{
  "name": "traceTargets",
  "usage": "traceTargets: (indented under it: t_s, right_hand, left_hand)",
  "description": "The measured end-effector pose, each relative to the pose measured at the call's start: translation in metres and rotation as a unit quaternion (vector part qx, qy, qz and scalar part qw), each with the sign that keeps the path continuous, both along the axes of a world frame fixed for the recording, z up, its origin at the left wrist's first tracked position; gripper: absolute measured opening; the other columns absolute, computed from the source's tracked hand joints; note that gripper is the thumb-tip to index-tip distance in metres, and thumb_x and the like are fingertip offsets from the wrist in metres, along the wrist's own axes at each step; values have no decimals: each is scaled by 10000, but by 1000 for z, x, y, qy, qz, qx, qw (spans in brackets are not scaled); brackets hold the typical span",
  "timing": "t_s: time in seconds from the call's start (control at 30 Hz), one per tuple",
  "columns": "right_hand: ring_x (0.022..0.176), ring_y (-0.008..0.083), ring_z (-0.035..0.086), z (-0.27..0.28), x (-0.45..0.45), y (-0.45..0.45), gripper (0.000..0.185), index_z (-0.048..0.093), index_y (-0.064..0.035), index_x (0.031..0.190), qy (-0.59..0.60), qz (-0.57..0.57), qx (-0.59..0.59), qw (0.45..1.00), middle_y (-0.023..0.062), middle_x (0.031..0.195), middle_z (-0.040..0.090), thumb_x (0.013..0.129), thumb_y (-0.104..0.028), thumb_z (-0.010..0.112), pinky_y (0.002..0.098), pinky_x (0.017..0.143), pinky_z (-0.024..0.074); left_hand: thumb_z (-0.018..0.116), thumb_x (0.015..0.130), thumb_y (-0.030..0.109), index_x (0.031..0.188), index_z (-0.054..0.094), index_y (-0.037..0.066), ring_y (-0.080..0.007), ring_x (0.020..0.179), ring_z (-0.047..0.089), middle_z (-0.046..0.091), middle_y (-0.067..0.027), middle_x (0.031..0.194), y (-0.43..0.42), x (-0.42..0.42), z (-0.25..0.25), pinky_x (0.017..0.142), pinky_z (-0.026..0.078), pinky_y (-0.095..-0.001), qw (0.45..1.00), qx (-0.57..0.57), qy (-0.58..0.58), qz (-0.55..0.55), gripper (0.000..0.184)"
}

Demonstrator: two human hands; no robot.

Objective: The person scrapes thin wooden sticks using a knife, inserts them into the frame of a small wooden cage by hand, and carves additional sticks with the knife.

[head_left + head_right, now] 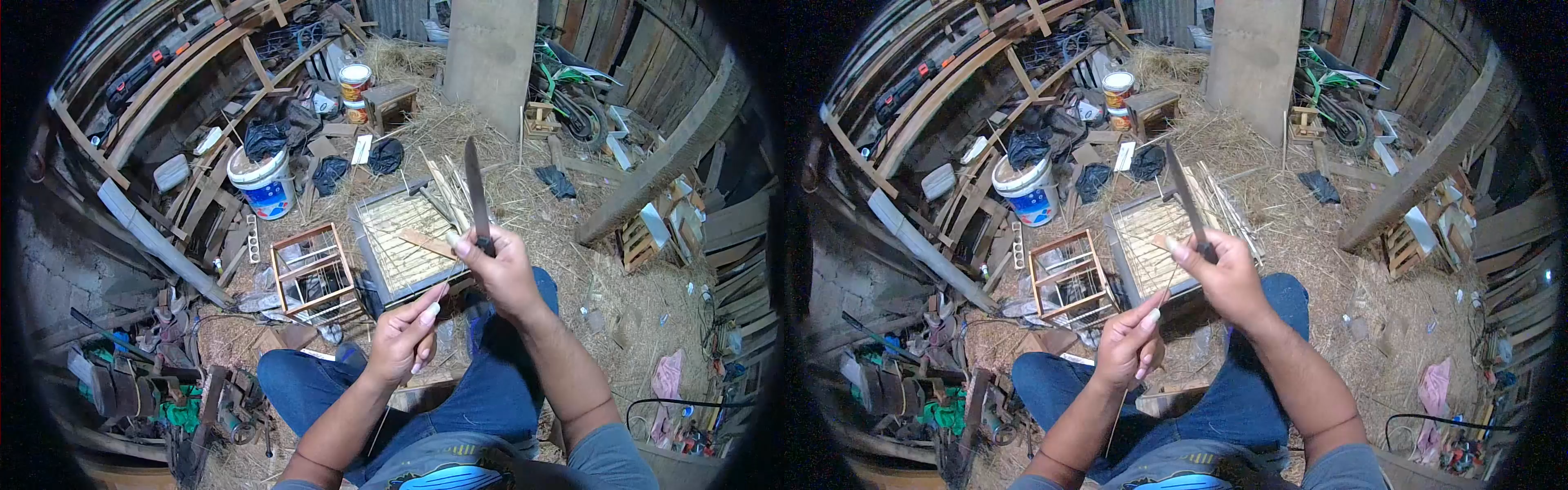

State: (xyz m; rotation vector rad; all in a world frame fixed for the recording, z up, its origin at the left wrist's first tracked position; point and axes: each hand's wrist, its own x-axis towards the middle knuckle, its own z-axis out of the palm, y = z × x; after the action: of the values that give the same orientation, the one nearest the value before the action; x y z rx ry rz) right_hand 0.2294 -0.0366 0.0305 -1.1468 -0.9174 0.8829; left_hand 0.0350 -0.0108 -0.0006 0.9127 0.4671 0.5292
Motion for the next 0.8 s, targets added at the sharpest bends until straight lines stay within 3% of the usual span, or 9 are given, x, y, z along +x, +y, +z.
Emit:
traceTargets:
  t_s: [0.1, 0.17, 0.23, 0.27, 0.3, 0.4, 0.47, 0.57, 0.8]
  right_hand:
    - [715, 18, 455, 0, 0, 4, 266, 628, -28, 888, -63, -35, -15, 997, -68, 758, 551, 983, -274, 667, 216, 625, 379]
    - [679, 44, 482, 7, -4, -6, 301, 640, -32, 929, -129, -52, -26, 990, -20, 718, 565, 1013, -319, 606, 254, 594, 401]
    - [622, 129, 571, 7, -14, -22, 311, 646, -39, 965, -254, -68, -44, 964, 69, 685, 589, 1030, -327, 552, 321, 563, 433]
    - [624, 256, 640, 6, -19, -29, 267, 654, -57, 970, -343, -68, -43, 936, 131, 689, 604, 1020, -300, 555, 383, 559, 461]
    - [662, 312, 655, 1, -23, -32, 236, 663, -70, 970, -406, -78, -16, 910, 119, 708, 639, 990, -295, 597, 396, 569, 479]
    - [648, 317, 631, 1, -32, -40, 186, 657, -46, 947, -452, -68, -1, 890, 131, 733, 638, 946, -231, 635, 393, 574, 471]
    - [649, 318, 632, 0, -33, -40, 184, 664, -53, 935, -480, -74, 12, 874, 117, 725, 644, 909, -235, 671, 410, 572, 472]
    - [656, 292, 651, -5, -29, -37, 195, 633, -109, 905, -506, -83, 22, 859, 84, 720, 648, 925, -301, 659, 401, 560, 486]
    - [632, 302, 646, -1, -8, -33, 199, 632, -107, 895, -511, -104, -29, 853, 99, 695, 635, 924, -302, 655, 416, 536, 473]
  left_hand:
    - [462, 1059, 142, 1447, 478, 30, -69, 341, 350, 452, 17, 526, 1, -2, 0, 373, 312, -230, 1000, -10, -5, 11, 404]
    - [467, 1057, 148, 1438, 485, 20, -66, 347, 360, 465, 16, 537, 5, -2, -1, 374, 324, -225, 999, -9, -25, 23, 402]
    - [474, 1050, 138, 1434, 490, 16, -63, 355, 366, 470, 13, 542, 8, -1, 0, 374, 322, -223, 999, -14, -24, 36, 403]
    - [482, 1042, 128, 1429, 494, 13, -60, 362, 373, 474, 10, 548, 10, -1, 0, 373, 321, -222, 998, -20, -21, 47, 404]
    - [482, 1042, 128, 1429, 494, 13, -60, 362, 373, 474, 10, 548, 10, -1, -2, 373, 321, -222, 998, -21, -22, 48, 404]
    - [538, 1020, 97, 1419, 510, -3, -39, 452, 422, 582, 4, 711, 9, 0, -7, 401, 356, -203, 996, -2, -46, 77, 413]
    - [501, 1003, 78, 1411, 505, -13, -62, 379, 383, 481, -2, 553, 8, 4, -2, 376, 297, -227, 995, 20, -17, 94, 418]
    - [507, 1015, 102, 1401, 513, -22, -63, 368, 371, 473, 8, 537, 8, 4, 1, 377, 296, -227, 996, -2, -33, 86, 405]
    - [515, 1035, 153, 1367, 545, -12, -63, 340, 328, 428, 35, 500, 7, 0, -4, 377, 292, -232, 996, -19, -50, 74, 372]
